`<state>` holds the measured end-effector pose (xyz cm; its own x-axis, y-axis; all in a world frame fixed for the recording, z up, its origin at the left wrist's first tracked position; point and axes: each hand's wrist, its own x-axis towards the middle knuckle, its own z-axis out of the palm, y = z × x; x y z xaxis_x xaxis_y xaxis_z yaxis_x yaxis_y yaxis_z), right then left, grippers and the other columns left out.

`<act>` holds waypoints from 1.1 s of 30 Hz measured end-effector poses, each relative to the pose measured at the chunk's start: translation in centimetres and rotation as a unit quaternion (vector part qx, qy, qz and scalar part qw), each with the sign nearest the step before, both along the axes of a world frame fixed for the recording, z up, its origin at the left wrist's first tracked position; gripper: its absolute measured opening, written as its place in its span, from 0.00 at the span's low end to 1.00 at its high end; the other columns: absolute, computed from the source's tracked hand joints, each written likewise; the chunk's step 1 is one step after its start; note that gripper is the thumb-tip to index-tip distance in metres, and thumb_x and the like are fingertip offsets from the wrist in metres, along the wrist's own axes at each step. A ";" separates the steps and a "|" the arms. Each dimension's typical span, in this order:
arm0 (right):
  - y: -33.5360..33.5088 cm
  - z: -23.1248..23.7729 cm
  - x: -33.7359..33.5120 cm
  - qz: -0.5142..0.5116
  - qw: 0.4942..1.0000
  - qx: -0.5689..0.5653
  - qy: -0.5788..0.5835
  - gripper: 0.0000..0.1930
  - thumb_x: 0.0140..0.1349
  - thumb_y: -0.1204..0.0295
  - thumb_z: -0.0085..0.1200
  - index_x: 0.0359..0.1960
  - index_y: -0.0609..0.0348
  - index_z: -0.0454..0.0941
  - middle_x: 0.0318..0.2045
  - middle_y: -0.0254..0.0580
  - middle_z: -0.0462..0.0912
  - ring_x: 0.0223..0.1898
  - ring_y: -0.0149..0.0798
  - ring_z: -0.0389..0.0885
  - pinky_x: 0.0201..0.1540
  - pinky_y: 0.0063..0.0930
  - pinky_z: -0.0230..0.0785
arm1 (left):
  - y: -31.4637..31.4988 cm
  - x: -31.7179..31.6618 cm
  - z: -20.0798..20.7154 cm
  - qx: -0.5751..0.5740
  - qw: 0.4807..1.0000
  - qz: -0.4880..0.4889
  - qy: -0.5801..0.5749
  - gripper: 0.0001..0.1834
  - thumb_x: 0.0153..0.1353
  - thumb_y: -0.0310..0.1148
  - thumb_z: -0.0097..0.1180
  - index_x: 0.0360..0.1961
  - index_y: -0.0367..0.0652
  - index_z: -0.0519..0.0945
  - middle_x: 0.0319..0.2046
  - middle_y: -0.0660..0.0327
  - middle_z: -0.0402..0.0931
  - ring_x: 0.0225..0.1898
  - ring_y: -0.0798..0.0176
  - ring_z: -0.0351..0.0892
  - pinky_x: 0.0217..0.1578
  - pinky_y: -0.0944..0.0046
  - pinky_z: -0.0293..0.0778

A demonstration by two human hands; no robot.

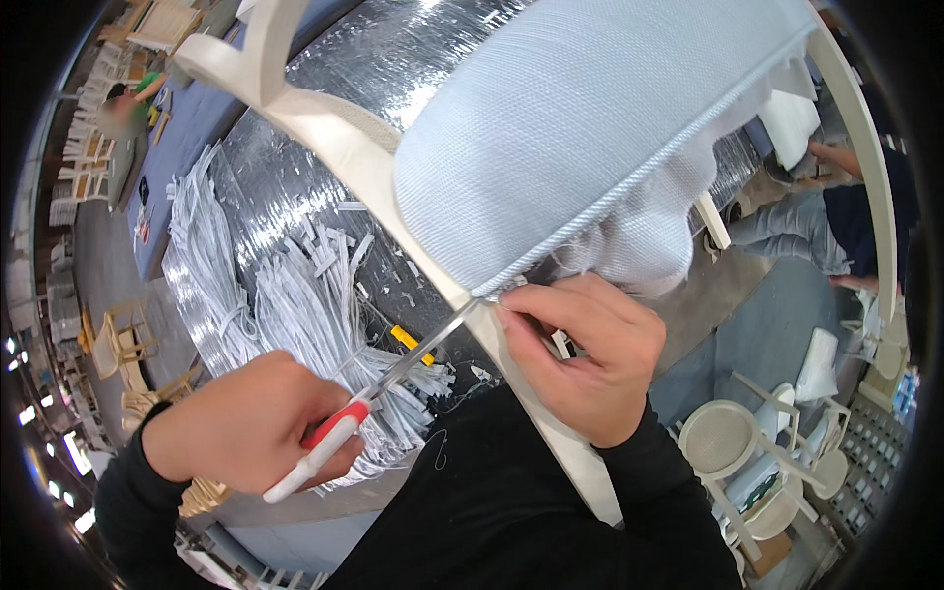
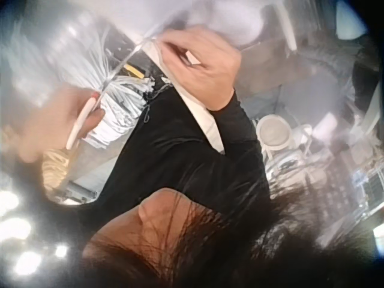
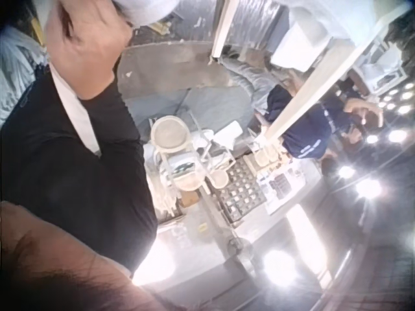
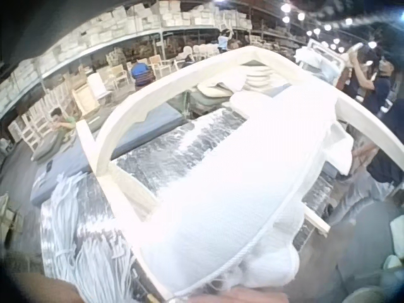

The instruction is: The person attaches a white fabric cover to a white chair frame using a pneumatic staple gun. They repeatedly position the fabric, staple it to the frame, and trim excess material with scissors.

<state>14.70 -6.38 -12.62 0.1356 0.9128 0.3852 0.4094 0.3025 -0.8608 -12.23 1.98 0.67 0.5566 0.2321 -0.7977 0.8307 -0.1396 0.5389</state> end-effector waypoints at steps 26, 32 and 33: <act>-1.2 -0.1 1.8 0.077 0.986 -0.053 0.138 0.06 0.57 0.81 0.71 0.35 0.62 0.86 0.26 0.38 0.83 0.23 0.33 0.79 0.27 0.28 0.65 | -0.6 -0.2 -1.0 0.122 0.988 -0.094 0.019 0.12 0.65 0.41 0.72 0.44 0.47 0.87 0.21 0.54 0.80 0.26 0.42 0.85 0.31 0.47 0.77; -6.0 -10.8 8.9 0.370 0.617 -0.198 0.665 0.09 0.62 0.69 0.67 0.34 0.57 0.80 0.28 0.36 0.77 0.31 0.36 0.74 0.38 0.35 0.65 | -8.4 -5.6 -10.6 0.329 0.944 0.005 -0.013 0.18 0.65 0.50 0.75 0.47 0.51 0.89 0.23 0.54 0.80 0.31 0.43 0.86 0.33 0.44 0.79; -7.4 -13.7 10.5 0.297 0.652 -0.237 0.657 0.09 0.63 0.68 0.67 0.35 0.56 0.79 0.27 0.34 0.75 0.31 0.36 0.74 0.38 0.36 0.65 | -10.4 -6.3 -13.6 0.296 0.953 0.065 -0.002 0.19 0.66 0.52 0.75 0.48 0.50 0.89 0.25 0.52 0.83 0.33 0.42 0.88 0.35 0.43 0.80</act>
<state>25.19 -13.79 -26.31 -0.3666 0.9289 -0.0517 -0.8423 -0.3550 -0.4056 -18.51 -8.45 -12.90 0.4949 0.7079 -0.5039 0.8601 -0.3166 0.4000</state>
